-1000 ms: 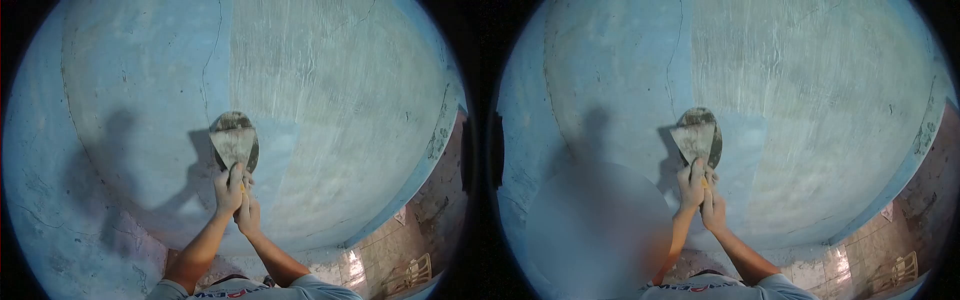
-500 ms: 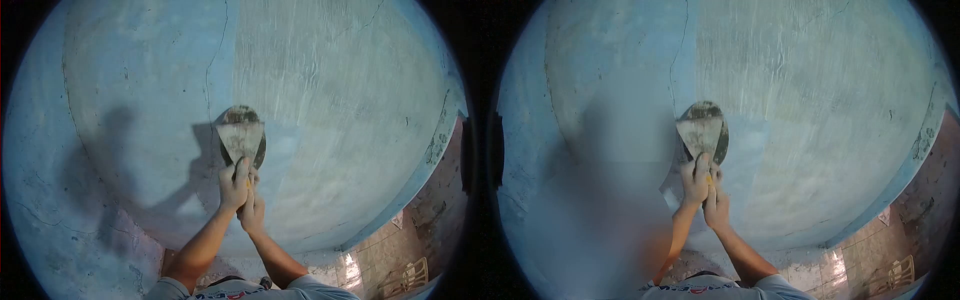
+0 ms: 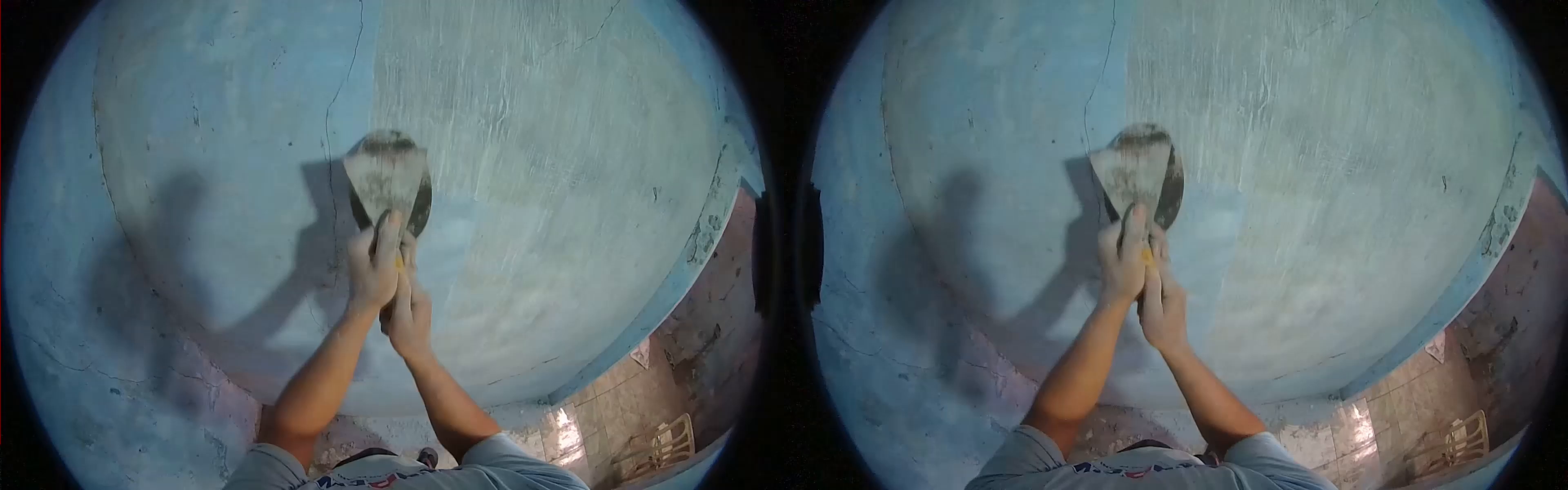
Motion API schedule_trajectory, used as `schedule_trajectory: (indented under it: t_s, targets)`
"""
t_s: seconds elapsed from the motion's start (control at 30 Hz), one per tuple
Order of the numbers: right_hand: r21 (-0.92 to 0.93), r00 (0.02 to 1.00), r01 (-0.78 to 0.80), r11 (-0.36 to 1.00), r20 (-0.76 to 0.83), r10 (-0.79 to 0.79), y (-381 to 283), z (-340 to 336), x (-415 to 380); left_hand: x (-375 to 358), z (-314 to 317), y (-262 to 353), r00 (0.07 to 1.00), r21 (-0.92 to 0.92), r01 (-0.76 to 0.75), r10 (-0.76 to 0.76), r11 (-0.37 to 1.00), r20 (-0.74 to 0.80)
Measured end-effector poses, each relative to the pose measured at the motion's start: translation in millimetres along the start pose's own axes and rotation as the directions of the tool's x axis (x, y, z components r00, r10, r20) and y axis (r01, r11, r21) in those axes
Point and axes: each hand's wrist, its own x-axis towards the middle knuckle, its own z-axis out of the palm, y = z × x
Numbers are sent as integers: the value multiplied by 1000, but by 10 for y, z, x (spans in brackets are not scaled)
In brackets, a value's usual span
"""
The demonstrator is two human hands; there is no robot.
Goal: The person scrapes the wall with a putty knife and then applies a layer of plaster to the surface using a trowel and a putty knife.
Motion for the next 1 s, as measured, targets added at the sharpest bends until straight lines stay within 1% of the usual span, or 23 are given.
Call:
schedule_trajectory:
  t_s: [0.07,0.13,0.2,0.23,0.27,0.3,0.37,0.4,0.43,0.47,0.5,0.57,0.6,0.63,0.67,0.7,0.73,0.8,0.83,0.87,0.9,0.97,1.0]
  targets:
    - [24,988,-141,990,69,139,-302,-37,220,342,72,139,1000,-16,-6,6,1000,6]
    - [25,989,-120,992,91,118,-389,-39,337,386,80,136,1000,-37,-3,2,999,-12]
    - [-23,999,-41,999,-6,41,-156,53,77,88,-23,-90,1000,-57,19,-20,998,-17]
    - [-53,999,-4,999,-53,1,33,69,-118,-149,-91,-274,999,-25,15,-15,1000,-28]
    - [-85,999,10,996,-50,-15,294,38,-293,-324,-145,-403,999,9,3,-3,1000,-39]
    - [-113,998,31,993,-49,-37,600,18,-436,-354,-146,-417,999,-7,2,-2,1000,-50]
    - [-94,999,39,995,-32,-42,546,24,-385,-400,-110,-438,997,-39,19,-22,999,-71]
    - [-49,1000,16,999,-19,-17,150,24,-226,-243,-51,-221,998,-33,13,-14,999,-55]
    - [-6,1000,-8,1000,-5,8,-112,7,-53,-33,10,-20,998,-3,-45,45,999,-41]
    - [9,1000,-13,1000,1,13,-195,-3,113,139,53,86,994,26,-104,104,994,-27]
    - [26,1000,-16,1000,8,16,-250,6,269,229,71,79,997,23,-77,77,997,-19]
    - [19,1000,-18,1000,-5,18,-226,-1,276,338,88,68,999,20,-43,43,999,-8]
    - [-6,1000,-20,1000,-24,20,-142,-5,183,245,45,-72,1000,-68,-4,3,998,-3]
    - [-34,999,-17,999,-37,16,-32,-14,74,80,-48,-341,998,35,-54,55,998,-19]
    - [-66,999,-53,996,-9,53,170,-42,-126,-111,-133,-528,993,137,-108,113,985,-31]
    - [-35,999,-49,998,-14,48,282,-31,-316,-363,-132,-535,998,93,-39,43,995,-40]
    - [-4,999,-42,999,-20,42,294,-5,-448,-479,-88,-478,999,47,28,-25,998,-43]
    - [23,1000,-6,1000,-24,7,336,-9,-420,-346,-58,-407,1000,2,-4,4,1000,-30]
    - [14,1000,15,1000,-21,-15,152,-24,-252,-292,-18,-313,1000,-21,1,-2,1000,-25]
    - [1,999,36,999,-15,-36,-8,-50,-102,-88,16,-156,996,83,-81,83,993,-14]
    - [30,1000,-26,999,13,26,-120,-72,5,59,97,-23,1000,-17,-8,8,1000,-10]
    - [88,989,-134,987,76,127,-258,-84,173,162,75,27,1000,23,-19,19,1000,14]
    - [65,992,-119,991,61,115,-197,-68,135,144,30,-5,1000,22,-14,14,1000,19]
